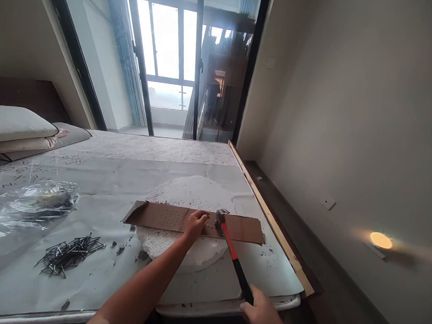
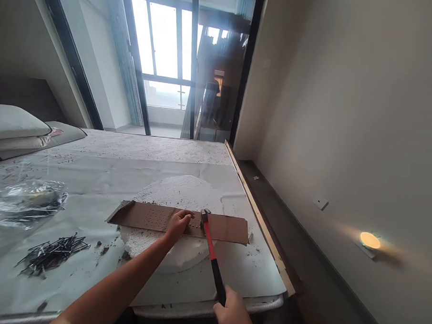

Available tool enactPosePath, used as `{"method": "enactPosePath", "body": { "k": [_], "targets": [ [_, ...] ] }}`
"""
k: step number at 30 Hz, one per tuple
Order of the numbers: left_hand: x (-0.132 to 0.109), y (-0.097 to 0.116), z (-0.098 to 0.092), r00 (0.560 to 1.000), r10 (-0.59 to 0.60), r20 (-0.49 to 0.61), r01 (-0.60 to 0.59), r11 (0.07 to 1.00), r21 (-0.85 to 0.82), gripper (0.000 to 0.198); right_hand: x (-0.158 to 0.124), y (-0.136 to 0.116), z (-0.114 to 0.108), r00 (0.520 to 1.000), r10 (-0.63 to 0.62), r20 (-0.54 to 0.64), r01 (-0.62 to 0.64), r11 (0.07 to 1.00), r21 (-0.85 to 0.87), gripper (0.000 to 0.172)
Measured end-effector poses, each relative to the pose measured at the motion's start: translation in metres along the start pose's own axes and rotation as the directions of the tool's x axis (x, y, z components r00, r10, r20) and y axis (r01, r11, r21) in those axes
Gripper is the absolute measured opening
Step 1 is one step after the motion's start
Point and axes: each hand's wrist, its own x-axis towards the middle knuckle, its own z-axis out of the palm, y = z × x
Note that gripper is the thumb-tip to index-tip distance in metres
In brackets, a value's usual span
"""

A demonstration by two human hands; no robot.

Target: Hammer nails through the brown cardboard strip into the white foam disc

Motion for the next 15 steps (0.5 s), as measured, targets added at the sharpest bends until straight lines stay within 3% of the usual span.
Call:
{"method": "enactPosePath", "body": {
  "k": [5,8,10,11,12,13,14,15],
  "targets": [
    [-0.016,0.025,-0.018,0.996,0.025,-0.091,-0.044,0.976,-0.215,0.028,-0.001,0.001,0.001,1.000,-0.008,-0.030,0.007,0.999,-0.033,0.020],
    [-0.064,0.047,-0.034,0.985,0.141,-0.098,-0.154,0.978,-0.139,0.032,-0.003,-0.001,0.002,0.997,-0.075,-0.020,0.075,0.997,0.013,0.021],
    [-0.109,0.053,-0.035,0.962,0.274,0.007,-0.274,0.962,0.002,0.033,-0.005,-0.004,0.004,0.988,-0.156,0.001,0.155,0.987,0.036,0.022],
    [-0.133,0.050,-0.031,0.932,0.344,0.117,-0.353,0.934,0.057,0.036,-0.005,-0.005,0.007,0.980,-0.200,0.017,0.200,0.979,0.025,0.022],
    [-0.154,0.045,-0.023,0.862,0.427,0.271,-0.463,0.883,0.082,0.038,-0.005,-0.005,0.010,0.972,-0.231,0.041,0.232,0.973,-0.011,0.022],
    [-0.173,0.037,-0.014,0.743,0.503,0.442,-0.584,0.810,0.060,0.039,-0.004,-0.005,0.015,0.969,-0.241,0.059,0.246,0.966,-0.075,0.023],
    [-0.188,0.028,-0.004,0.651,0.529,0.544,-0.660,0.749,0.061,0.038,-0.002,-0.004,0.021,0.968,-0.241,0.072,0.250,0.954,-0.164,0.024],
    [-0.199,0.018,0.006,0.629,0.521,0.577,-0.695,0.709,0.118,0.036,0.000,-0.003,0.027,0.968,-0.238,0.086,0.252,0.930,-0.266,0.026]
  ]
}}
